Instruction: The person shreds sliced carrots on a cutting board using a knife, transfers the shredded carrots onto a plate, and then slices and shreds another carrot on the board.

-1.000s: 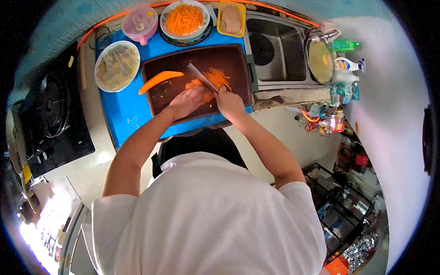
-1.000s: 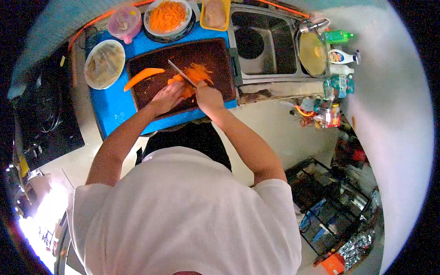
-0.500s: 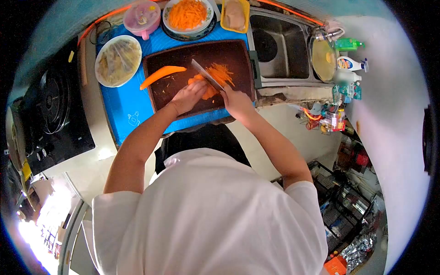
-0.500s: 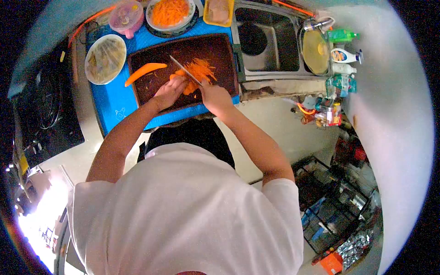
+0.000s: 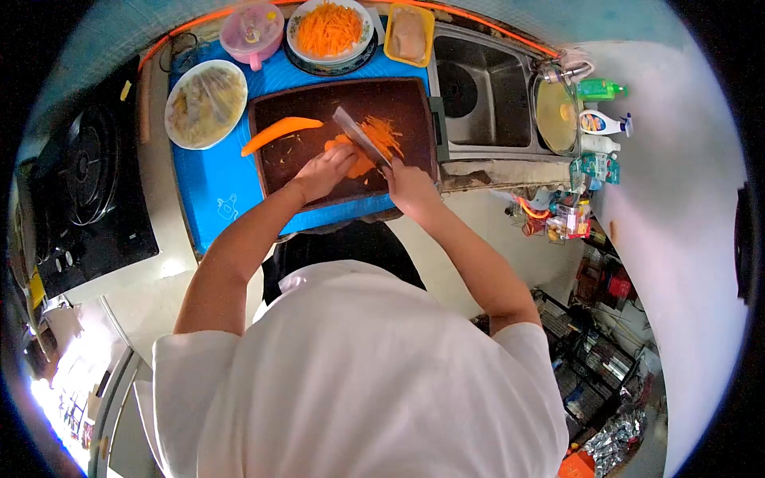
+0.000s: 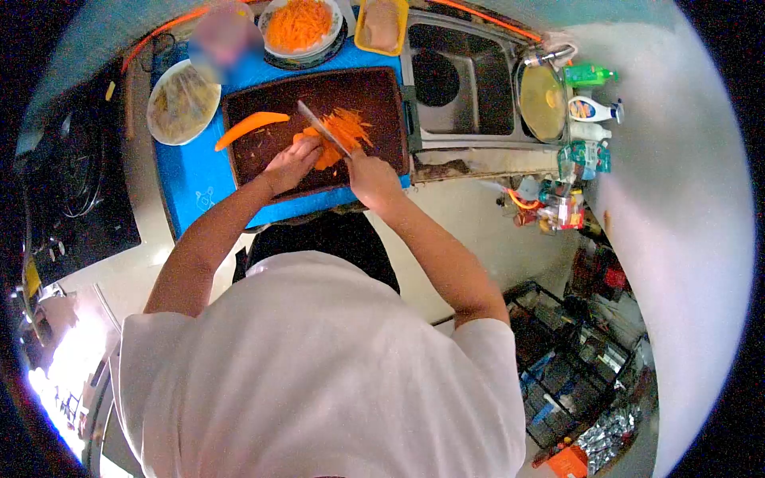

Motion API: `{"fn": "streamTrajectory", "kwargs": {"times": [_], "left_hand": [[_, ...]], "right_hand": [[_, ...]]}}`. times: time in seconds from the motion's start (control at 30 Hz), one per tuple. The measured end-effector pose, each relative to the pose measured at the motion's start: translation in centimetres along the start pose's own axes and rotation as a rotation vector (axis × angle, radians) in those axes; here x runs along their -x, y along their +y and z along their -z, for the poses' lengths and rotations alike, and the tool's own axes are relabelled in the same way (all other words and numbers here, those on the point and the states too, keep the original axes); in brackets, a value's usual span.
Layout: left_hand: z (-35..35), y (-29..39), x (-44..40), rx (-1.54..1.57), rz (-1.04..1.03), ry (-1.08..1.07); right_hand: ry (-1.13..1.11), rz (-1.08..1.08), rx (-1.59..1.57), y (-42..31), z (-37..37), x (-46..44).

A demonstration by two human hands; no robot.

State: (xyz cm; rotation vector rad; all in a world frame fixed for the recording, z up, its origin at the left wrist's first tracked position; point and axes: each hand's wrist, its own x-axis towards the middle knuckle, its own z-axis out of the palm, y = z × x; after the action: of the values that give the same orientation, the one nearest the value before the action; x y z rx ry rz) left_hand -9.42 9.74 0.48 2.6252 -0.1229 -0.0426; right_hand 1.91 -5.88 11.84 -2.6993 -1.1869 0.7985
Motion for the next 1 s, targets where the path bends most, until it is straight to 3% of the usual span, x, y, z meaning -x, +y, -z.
{"fn": "streamTrajectory", "kwargs": {"times": [0.2, 0.47, 0.57, 0.67, 0.77, 0.9, 1.0], "left_hand": [[-0.3, -0.4, -0.3, -0.010, 0.034, -0.025], [-0.5, -0.3, 0.0, 0.010, 0.010, -0.046], [-0.3, -0.1, 0.1, 0.021, 0.004, -0.019], [-0.6, -0.7, -0.2, -0.056, 0.033, -0.017], [-1.1, 0.3, 0.7, -0.041, 0.027, -0.021], [0.1, 0.1, 0.0, 0.057, 0.059, -0.031], [-0.3, 0.2, 0.2, 0.029, 0.041, 0.033]], "right_hand": [[0.021, 0.039, 0.084, -0.1, -3.3, -1.7], [0.027, 0.049, 0.045, -0.8, 0.9, 0.6], [0.054, 0.102, 0.002, 0.7, -3.2, -1.7], [-0.002, -0.001, 0.089, 0.1, -3.4, -2.1], [0.055, 0.044, -0.049, 0.5, -1.3, -2.1], [-0.031, 0.115, 0.087, -0.7, 1.3, 0.0], [-0.009, 0.073, 0.000, 0.1, -2.7, -2.0]]}}
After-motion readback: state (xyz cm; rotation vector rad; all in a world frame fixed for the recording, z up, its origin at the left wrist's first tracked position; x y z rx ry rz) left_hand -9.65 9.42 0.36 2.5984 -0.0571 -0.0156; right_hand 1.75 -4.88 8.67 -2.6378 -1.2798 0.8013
